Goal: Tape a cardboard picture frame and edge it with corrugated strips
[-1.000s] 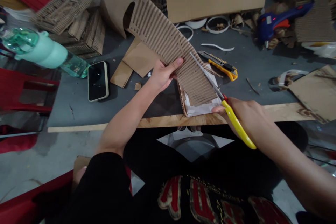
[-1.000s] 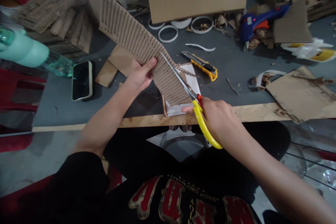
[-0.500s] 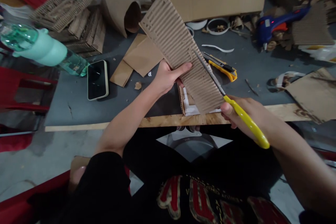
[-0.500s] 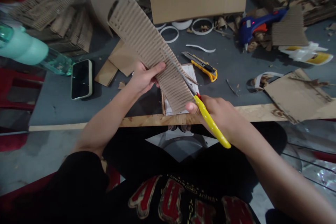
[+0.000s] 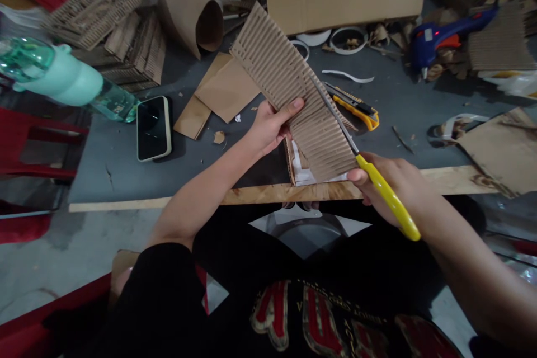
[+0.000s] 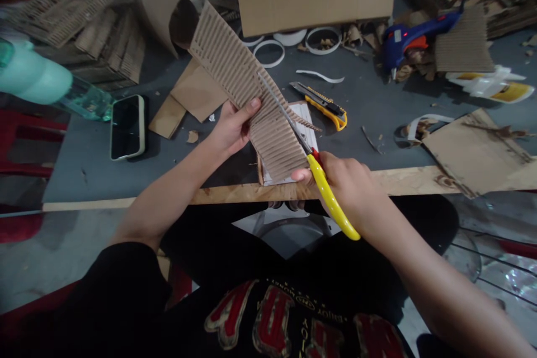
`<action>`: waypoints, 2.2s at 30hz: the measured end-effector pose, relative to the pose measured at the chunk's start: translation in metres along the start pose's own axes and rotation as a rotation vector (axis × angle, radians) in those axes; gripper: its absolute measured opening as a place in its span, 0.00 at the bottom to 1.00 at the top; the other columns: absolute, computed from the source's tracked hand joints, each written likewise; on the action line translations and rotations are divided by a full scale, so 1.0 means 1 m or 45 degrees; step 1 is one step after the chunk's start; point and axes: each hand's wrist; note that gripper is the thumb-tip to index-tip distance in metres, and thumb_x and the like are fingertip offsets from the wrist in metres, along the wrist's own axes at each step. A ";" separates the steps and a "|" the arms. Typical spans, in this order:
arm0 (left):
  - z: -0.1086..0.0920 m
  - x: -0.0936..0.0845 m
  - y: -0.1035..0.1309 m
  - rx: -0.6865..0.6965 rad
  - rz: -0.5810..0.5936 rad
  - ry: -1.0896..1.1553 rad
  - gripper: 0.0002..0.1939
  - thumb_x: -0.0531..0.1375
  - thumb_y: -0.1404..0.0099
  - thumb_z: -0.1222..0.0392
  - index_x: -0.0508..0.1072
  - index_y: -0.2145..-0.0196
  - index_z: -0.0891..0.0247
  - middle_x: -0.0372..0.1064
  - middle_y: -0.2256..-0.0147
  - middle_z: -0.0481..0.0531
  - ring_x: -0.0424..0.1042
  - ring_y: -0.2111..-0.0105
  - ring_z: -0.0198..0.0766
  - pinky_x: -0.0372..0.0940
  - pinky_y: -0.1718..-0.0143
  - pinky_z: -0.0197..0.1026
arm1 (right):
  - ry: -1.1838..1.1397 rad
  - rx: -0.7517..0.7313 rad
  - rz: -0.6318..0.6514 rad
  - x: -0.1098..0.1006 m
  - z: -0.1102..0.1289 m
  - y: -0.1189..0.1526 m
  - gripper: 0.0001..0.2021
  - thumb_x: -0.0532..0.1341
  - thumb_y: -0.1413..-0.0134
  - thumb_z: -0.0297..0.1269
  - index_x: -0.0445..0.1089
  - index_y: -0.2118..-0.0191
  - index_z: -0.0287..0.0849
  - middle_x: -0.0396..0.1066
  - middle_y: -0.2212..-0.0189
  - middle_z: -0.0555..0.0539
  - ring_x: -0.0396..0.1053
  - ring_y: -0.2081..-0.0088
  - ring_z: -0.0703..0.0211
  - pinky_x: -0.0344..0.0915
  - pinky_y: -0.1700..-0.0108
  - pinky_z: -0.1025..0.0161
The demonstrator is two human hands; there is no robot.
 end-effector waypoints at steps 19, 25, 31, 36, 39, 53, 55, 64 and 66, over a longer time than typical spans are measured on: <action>-0.005 -0.014 -0.012 -0.064 -0.048 0.029 0.22 0.75 0.34 0.39 0.78 0.58 0.59 0.80 0.63 0.52 0.85 0.48 0.57 0.86 0.59 0.51 | 0.022 0.078 -0.028 0.003 0.004 -0.002 0.33 0.49 0.31 0.74 0.72 0.63 0.49 0.70 0.78 0.46 0.68 0.78 0.51 0.56 0.71 0.57; -0.005 -0.016 -0.012 -0.078 -0.023 0.070 0.19 0.74 0.32 0.42 0.79 0.58 0.58 0.81 0.61 0.53 0.84 0.46 0.58 0.87 0.56 0.54 | -0.186 -0.097 0.113 -0.015 0.013 0.005 0.24 0.65 0.43 0.67 0.63 0.67 0.50 0.69 0.78 0.50 0.67 0.76 0.54 0.62 0.72 0.58; -0.001 -0.005 -0.005 -0.003 -0.051 0.006 0.25 0.76 0.36 0.37 0.78 0.59 0.60 0.80 0.63 0.53 0.85 0.46 0.59 0.87 0.55 0.53 | 0.003 0.028 0.075 -0.008 0.014 0.006 0.13 0.55 0.35 0.50 0.60 0.69 0.51 0.73 0.76 0.45 0.70 0.76 0.52 0.59 0.71 0.57; -0.004 -0.002 -0.004 0.111 -0.034 -0.044 0.32 0.76 0.44 0.27 0.79 0.63 0.60 0.81 0.65 0.49 0.87 0.56 0.51 0.86 0.65 0.45 | 0.238 0.171 0.007 0.001 0.012 0.002 0.13 0.53 0.30 0.44 0.65 0.67 0.49 0.73 0.76 0.46 0.72 0.75 0.51 0.58 0.67 0.57; -0.006 -0.003 -0.005 0.130 -0.018 -0.080 0.32 0.76 0.44 0.27 0.80 0.63 0.60 0.80 0.67 0.49 0.87 0.61 0.49 0.85 0.70 0.43 | 0.392 0.141 0.032 0.003 0.009 0.000 0.12 0.54 0.32 0.39 0.75 0.58 0.44 0.78 0.71 0.43 0.76 0.70 0.48 0.59 0.64 0.57; 0.004 -0.018 -0.014 0.099 0.049 -0.035 0.30 0.77 0.43 0.31 0.81 0.61 0.60 0.80 0.65 0.52 0.87 0.55 0.55 0.87 0.61 0.55 | 0.643 0.392 0.337 -0.031 0.032 -0.016 0.14 0.58 0.29 0.38 0.73 0.45 0.39 0.81 0.47 0.31 0.79 0.42 0.27 0.61 0.55 0.54; 0.006 -0.021 -0.016 0.089 0.061 -0.024 0.30 0.78 0.44 0.32 0.81 0.61 0.60 0.80 0.64 0.52 0.87 0.55 0.55 0.87 0.59 0.55 | 0.683 0.415 0.322 -0.030 0.034 -0.020 0.16 0.57 0.27 0.38 0.71 0.41 0.37 0.81 0.47 0.30 0.79 0.43 0.26 0.60 0.56 0.54; 0.008 -0.022 -0.018 0.039 0.020 -0.094 0.30 0.78 0.45 0.32 0.82 0.61 0.61 0.81 0.64 0.52 0.86 0.60 0.50 0.86 0.63 0.51 | 0.677 0.372 0.314 -0.027 0.024 -0.030 0.18 0.49 0.20 0.38 0.74 0.42 0.37 0.80 0.46 0.29 0.79 0.42 0.32 0.61 0.56 0.55; 0.009 -0.021 -0.017 0.006 0.008 -0.083 0.29 0.78 0.43 0.34 0.82 0.60 0.61 0.82 0.62 0.52 0.86 0.57 0.52 0.87 0.61 0.53 | 0.696 0.387 0.320 -0.028 0.026 -0.030 0.19 0.49 0.20 0.38 0.74 0.42 0.36 0.80 0.46 0.29 0.79 0.42 0.31 0.62 0.54 0.55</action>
Point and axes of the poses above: each hand's wrist, its own y-axis away from the middle knuckle, its own x-axis out of the palm, z = x × y
